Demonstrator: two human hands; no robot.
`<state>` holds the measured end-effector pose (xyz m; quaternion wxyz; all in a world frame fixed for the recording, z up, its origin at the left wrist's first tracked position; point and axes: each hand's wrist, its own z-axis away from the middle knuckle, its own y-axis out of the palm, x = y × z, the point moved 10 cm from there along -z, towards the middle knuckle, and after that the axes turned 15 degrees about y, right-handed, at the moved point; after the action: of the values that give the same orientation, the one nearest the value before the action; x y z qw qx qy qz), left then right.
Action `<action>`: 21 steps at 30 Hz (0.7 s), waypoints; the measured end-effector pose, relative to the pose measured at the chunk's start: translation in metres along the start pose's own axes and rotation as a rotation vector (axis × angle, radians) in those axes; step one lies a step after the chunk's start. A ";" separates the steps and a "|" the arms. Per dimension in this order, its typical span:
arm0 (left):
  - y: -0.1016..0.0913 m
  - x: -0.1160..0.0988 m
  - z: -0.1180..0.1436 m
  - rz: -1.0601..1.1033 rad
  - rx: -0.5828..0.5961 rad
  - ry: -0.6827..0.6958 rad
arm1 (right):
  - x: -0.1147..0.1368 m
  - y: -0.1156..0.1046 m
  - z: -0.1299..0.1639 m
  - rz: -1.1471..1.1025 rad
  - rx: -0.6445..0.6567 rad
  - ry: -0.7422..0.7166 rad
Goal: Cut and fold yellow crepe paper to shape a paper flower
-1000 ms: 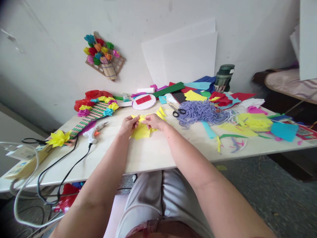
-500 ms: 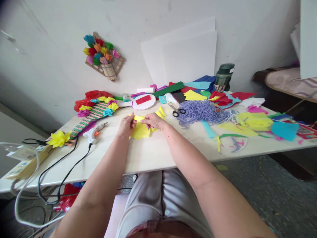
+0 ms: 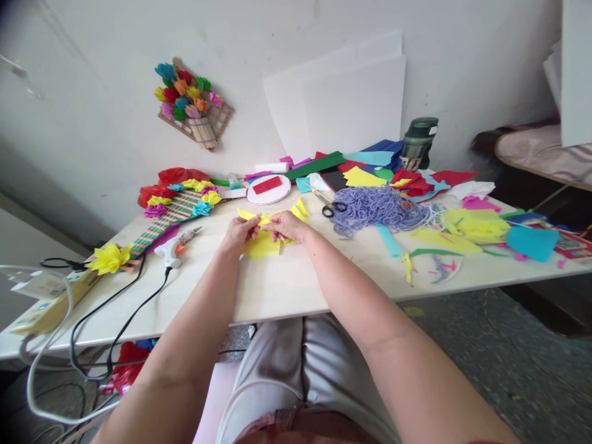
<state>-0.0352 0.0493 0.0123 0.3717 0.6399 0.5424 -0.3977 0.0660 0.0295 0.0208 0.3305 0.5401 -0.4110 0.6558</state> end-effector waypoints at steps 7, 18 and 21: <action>-0.007 0.004 -0.002 0.062 -0.071 -0.013 | -0.001 -0.004 0.002 -0.006 -0.048 0.034; -0.006 -0.002 -0.001 0.011 -0.047 0.006 | -0.004 -0.007 0.001 -0.084 -0.016 0.050; -0.001 -0.003 0.000 -0.016 -0.004 0.017 | -0.001 -0.006 0.002 -0.055 -0.015 0.028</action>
<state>-0.0366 0.0482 0.0154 0.3652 0.6383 0.5514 -0.3939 0.0724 0.0308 0.0210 0.3583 0.5394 -0.3961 0.6510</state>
